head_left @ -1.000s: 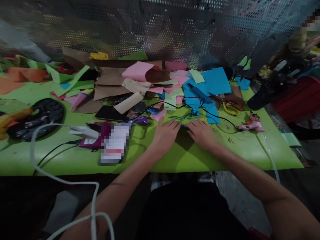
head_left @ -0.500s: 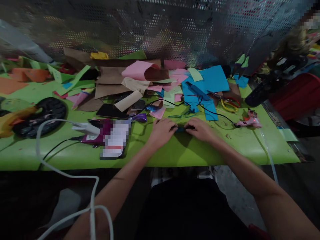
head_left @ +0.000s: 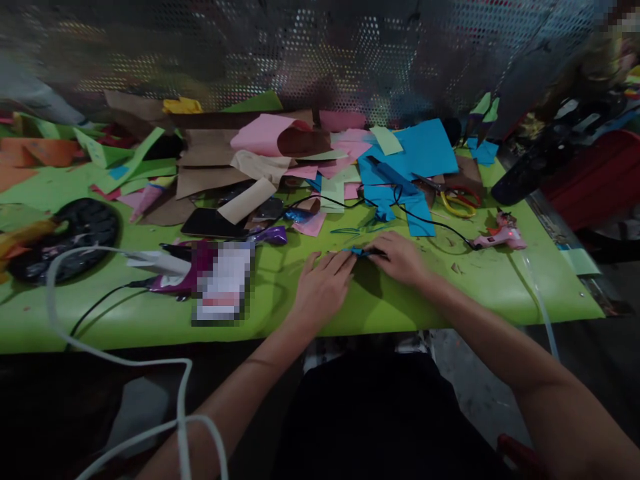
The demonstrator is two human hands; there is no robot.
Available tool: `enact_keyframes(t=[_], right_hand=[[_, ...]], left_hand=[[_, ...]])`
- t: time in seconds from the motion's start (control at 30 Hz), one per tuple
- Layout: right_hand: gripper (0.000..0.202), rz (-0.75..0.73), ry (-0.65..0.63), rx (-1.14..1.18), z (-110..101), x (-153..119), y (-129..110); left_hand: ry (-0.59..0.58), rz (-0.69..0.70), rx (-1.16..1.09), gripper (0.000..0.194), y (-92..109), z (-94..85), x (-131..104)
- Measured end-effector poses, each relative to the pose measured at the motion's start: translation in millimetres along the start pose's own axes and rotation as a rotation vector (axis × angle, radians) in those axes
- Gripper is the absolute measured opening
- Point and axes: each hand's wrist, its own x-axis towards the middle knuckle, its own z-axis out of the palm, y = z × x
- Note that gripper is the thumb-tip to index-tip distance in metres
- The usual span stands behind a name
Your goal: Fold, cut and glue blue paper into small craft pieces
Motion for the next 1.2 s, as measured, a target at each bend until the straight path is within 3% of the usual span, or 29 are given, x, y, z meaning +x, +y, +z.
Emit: enact_keyframes(t=[0.17, 0.37, 0.57, 0.77, 0.97, 1.1, 1.2], right_hand=[[0.029, -0.006, -0.011, -0.127, -4, -5, -4], [0.015, 0.026, -0.043, -0.160, -7, -3, -3], [0.013, 0.009, 0.037, -0.119, -7, -4, -1], [0.011, -0.002, 0.001, -0.126, -12, -3, -2], [0.013, -0.013, -0.043, -0.159, -13, -2, -1], [0.013, -0.070, -0.096, -0.167, -13, -1, 1], [0.012, -0.080, -0.080, -0.179, -15, -3, 5]], left_hand=[[-0.048, -0.006, -0.008, 0.043, -4, 0.9, 8], [-0.003, -0.092, -0.061, 0.051, -20, -2.4, 23], [-0.017, -0.177, -0.185, 0.054, -27, -1.2, 36], [-0.054, -0.119, -0.384, 0.033, -28, -1.5, 48], [-0.062, -0.101, -0.357, 0.043, -25, 4.5, 56], [-0.028, -0.147, -0.378, 0.034, -26, 8.4, 62], [0.104, -0.265, -0.412, 0.031, -32, 3.6, 69]])
